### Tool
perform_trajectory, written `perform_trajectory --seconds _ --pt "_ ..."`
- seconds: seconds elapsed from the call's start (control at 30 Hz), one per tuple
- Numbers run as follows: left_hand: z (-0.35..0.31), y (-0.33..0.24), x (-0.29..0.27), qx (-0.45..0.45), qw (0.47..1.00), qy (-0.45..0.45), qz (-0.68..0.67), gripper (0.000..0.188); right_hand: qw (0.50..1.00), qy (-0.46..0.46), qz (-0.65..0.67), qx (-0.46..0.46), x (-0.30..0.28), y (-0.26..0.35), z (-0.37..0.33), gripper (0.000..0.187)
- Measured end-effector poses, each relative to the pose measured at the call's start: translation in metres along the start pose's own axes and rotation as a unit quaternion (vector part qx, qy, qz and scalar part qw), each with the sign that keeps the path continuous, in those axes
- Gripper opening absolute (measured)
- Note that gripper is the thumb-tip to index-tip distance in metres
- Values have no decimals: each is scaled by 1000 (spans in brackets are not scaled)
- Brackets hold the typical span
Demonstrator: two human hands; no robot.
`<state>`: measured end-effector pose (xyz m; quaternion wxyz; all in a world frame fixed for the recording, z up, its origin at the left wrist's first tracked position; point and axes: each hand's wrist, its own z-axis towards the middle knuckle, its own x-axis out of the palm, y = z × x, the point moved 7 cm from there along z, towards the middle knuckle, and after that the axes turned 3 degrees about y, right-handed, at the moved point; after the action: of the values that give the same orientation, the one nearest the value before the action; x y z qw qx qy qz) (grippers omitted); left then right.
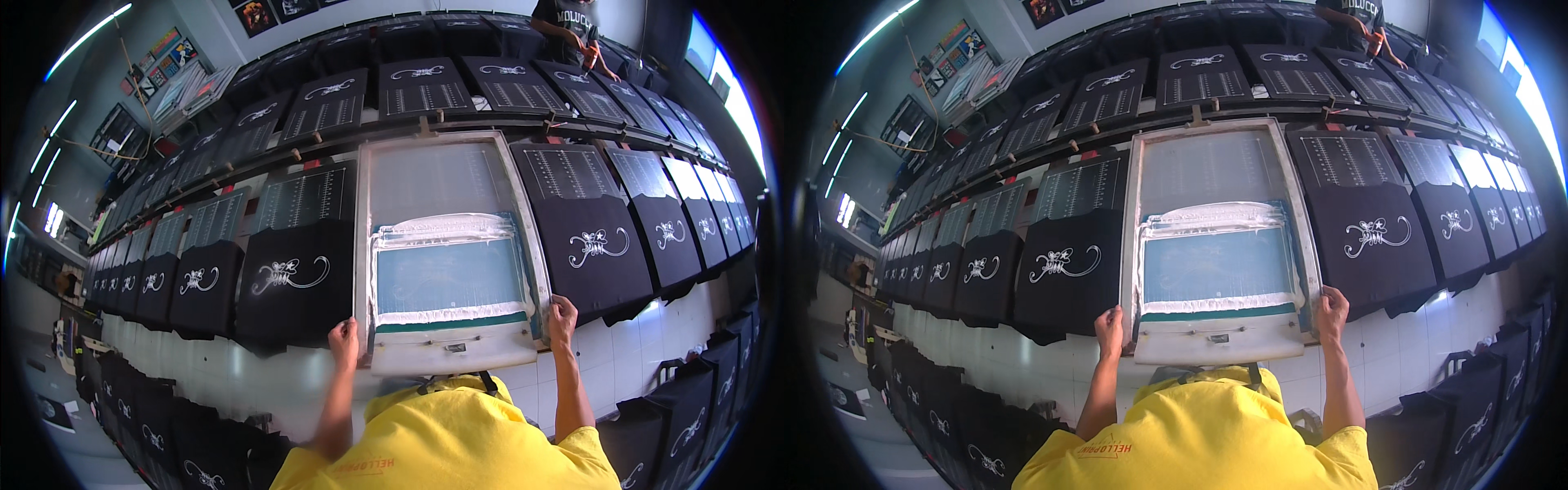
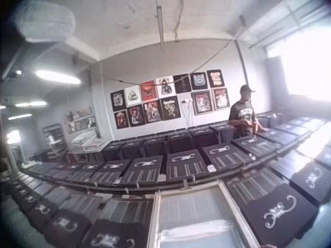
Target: The person performs screen printing on black shirts by pulling a squeegee across a screen frame to apply white ink.
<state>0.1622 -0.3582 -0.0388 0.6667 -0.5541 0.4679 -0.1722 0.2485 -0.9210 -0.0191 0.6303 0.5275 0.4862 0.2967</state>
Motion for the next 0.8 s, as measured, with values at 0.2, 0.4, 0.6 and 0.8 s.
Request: perform_trajectory --seconds 0.2,0.4,0.6,0.8 --pt "13 -3 24 8 999 10 33 41 1000 -3 -4 12 -3 -5 22 25" --pt "20 -4 34 15 999 0 42 41 999 5 -39 23 0 -11 40 24" --pt "21 0 35 11 1000 -20 8 41 999 7 -39 17 4 -17 44 24" --pt "30 1 34 17 998 -13 67 40 999 6 -46 6 7 -14 44 25"
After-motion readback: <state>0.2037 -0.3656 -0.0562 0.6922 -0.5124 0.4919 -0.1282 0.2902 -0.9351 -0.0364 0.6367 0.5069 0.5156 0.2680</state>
